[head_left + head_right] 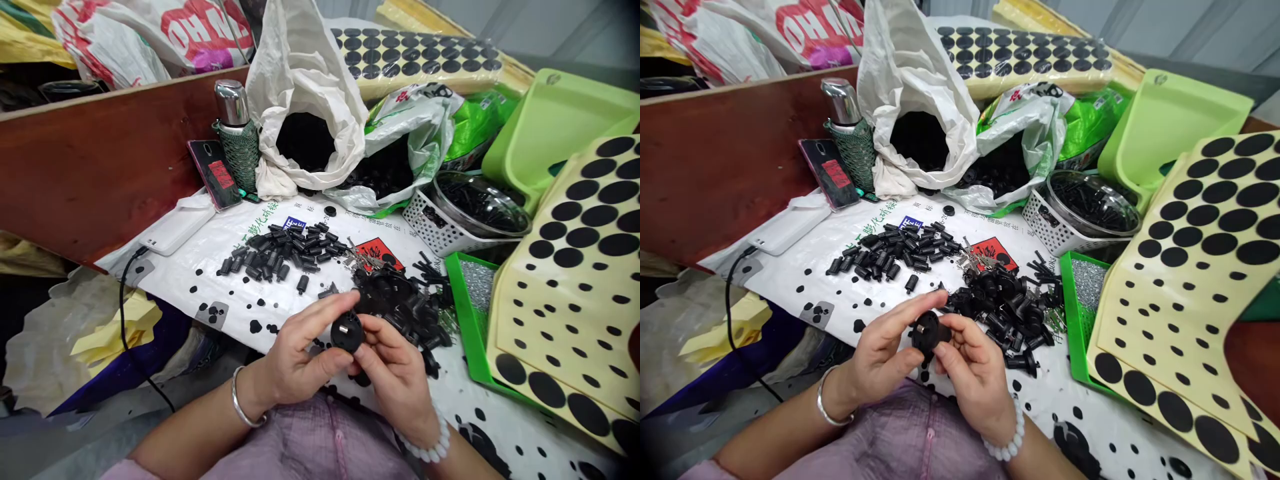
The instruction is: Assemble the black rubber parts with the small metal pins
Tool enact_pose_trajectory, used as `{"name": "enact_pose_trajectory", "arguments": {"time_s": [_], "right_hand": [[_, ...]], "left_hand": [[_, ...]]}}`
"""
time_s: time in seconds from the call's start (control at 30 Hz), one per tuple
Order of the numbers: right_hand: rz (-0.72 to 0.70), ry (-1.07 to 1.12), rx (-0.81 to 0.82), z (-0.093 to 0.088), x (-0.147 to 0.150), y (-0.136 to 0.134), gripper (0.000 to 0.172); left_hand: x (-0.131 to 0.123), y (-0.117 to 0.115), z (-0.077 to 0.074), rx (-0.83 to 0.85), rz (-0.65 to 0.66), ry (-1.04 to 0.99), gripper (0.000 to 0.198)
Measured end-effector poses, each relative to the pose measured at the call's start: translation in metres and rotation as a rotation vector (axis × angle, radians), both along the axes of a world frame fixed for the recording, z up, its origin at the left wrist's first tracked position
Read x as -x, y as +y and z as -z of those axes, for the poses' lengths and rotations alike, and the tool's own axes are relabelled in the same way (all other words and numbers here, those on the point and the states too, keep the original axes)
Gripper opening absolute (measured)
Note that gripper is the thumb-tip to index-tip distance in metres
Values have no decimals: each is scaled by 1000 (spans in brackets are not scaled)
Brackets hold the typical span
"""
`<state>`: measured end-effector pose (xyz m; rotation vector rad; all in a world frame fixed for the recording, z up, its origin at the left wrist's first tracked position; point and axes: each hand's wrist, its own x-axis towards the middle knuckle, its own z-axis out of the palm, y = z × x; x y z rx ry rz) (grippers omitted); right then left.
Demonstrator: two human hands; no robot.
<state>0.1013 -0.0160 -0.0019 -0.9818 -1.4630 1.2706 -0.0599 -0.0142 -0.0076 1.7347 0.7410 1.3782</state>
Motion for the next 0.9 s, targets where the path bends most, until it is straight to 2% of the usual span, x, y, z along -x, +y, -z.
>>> {"name": "enact_pose_trajectory", "arguments": {"time_s": [0.13,0.3,0.5,0.8,0.9], "right_hand": [[37,-59,-96,1,-2,-3,21],[-8,-154,-170,3,-6,-8,24],[49,-307,-392,7,-11,-13,24],[5,-422,-614,0,-20,-10,31],[26,-471,-665,0,-22,-10,29]], "left_hand": [[3,2,-7,-81,-8,81,49],[8,0,-13,-126,53,130,48],[9,-3,-19,-140,111,145,53],[2,-7,-21,-225,79,239,65],[-4,-9,-20,-254,20,244,65]]}}
